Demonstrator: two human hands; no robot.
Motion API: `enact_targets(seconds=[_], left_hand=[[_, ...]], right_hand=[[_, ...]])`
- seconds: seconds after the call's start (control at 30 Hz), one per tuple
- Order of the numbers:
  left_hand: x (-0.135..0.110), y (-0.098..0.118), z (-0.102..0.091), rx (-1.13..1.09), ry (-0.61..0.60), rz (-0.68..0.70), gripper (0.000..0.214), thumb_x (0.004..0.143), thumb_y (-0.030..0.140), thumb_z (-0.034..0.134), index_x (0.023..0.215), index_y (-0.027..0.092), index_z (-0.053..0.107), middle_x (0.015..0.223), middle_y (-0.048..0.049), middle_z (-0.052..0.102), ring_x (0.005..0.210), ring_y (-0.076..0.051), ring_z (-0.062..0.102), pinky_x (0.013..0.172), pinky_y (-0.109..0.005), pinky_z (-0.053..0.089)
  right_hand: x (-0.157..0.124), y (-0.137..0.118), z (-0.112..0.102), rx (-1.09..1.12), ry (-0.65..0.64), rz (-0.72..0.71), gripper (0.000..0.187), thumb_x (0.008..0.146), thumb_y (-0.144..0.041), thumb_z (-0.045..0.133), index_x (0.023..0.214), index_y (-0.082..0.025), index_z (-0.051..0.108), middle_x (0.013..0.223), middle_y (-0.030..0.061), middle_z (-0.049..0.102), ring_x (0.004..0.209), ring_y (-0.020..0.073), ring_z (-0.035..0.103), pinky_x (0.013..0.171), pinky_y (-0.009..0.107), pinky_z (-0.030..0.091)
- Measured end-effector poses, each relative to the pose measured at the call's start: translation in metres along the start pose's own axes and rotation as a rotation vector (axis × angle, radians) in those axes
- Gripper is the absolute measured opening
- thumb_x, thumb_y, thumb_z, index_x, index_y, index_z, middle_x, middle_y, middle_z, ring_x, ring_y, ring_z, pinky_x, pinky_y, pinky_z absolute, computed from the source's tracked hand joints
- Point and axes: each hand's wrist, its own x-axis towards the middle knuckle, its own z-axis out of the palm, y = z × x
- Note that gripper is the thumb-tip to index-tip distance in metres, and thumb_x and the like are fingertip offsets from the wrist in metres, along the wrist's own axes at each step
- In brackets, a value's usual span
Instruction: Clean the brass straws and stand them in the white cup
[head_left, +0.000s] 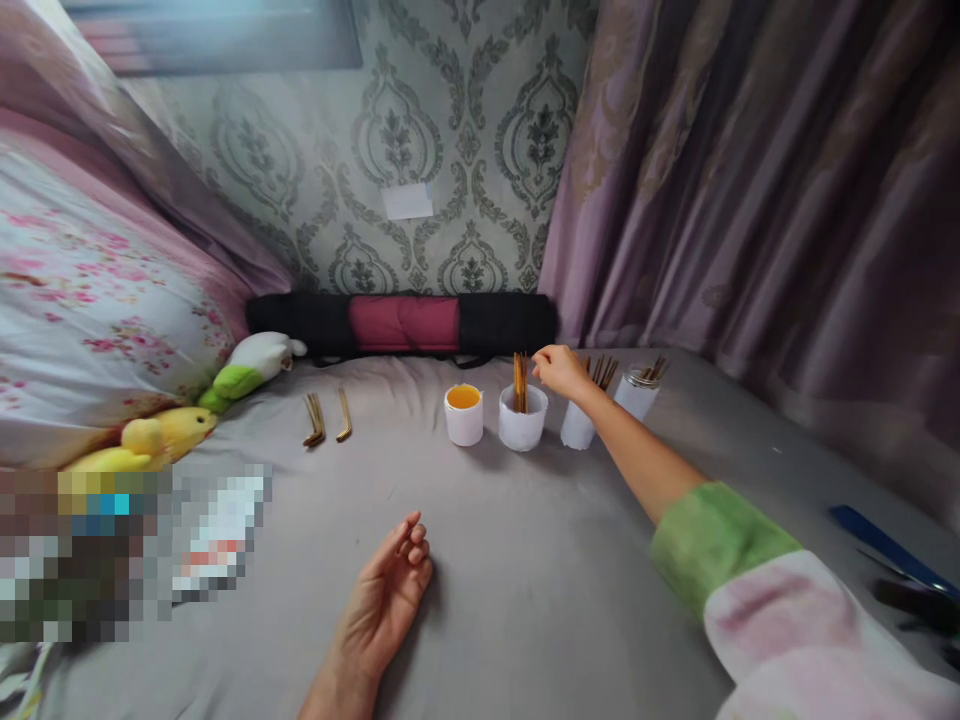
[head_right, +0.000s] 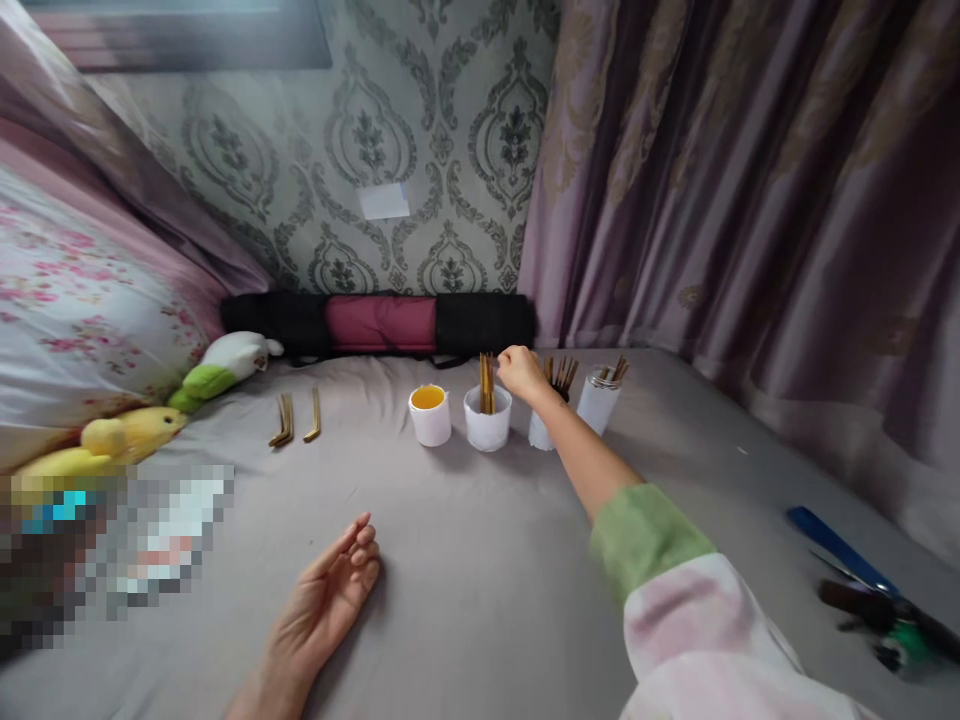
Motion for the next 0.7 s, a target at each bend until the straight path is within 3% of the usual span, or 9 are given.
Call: enact_targets(seconds=[0.13,0.27,0.5,0.7], left_hand=[[-0.001,-0.001,0.002,0.002,-0.011,0.015,0.015,0.081,0.007,0.046,0.09,0.008,0.058,0.071,-0.0024,0.052,0.054,-0.005,0.047,0.048,-0.018,0.043],[-0.001,0.0,0.002,-0.011,-0.017,0.003,0.011,0.08,0.009,0.05,0.088,0.009,0.058,0.07,-0.0019,0.054,0.053,-0.005,0.048,0.046,-0.017,0.042],[0.005,0.004,0.001,-0.007,-0.002,-0.014,0.01,0.078,0.011,0.054,0.087,0.009,0.057,0.068,-0.0013,0.055,0.051,-0.005,0.049,0.045,-0.016,0.04],[0.008,0.008,0.007,0.089,0.072,-0.038,0.01,0.076,0.011,0.055,0.086,0.009,0.056,0.065,-0.0003,0.054,0.048,-0.004,0.048,0.043,-0.014,0.038]], right_hand=[[-0.008,-0.002,0.002,0.135,0.13,-0.012,0.025,0.08,-0.026,0.042,0.082,-0.016,0.065,0.07,0.0046,0.068,0.056,0.0121,0.059,0.059,0.023,0.043],[-0.027,-0.014,0.01,0.305,0.156,-0.054,0.029,0.08,-0.033,0.042,0.085,-0.014,0.063,0.068,0.0053,0.066,0.049,0.0107,0.055,0.051,0.022,0.041],[-0.074,-0.042,0.041,0.538,-0.001,-0.059,0.033,0.079,-0.042,0.044,0.082,-0.014,0.061,0.065,0.0051,0.063,0.041,0.0086,0.048,0.043,0.021,0.037],[-0.109,-0.052,0.081,0.543,-0.183,-0.024,0.029,0.079,-0.039,0.043,0.077,-0.016,0.06,0.063,0.0035,0.063,0.042,0.0094,0.048,0.042,0.021,0.036]])
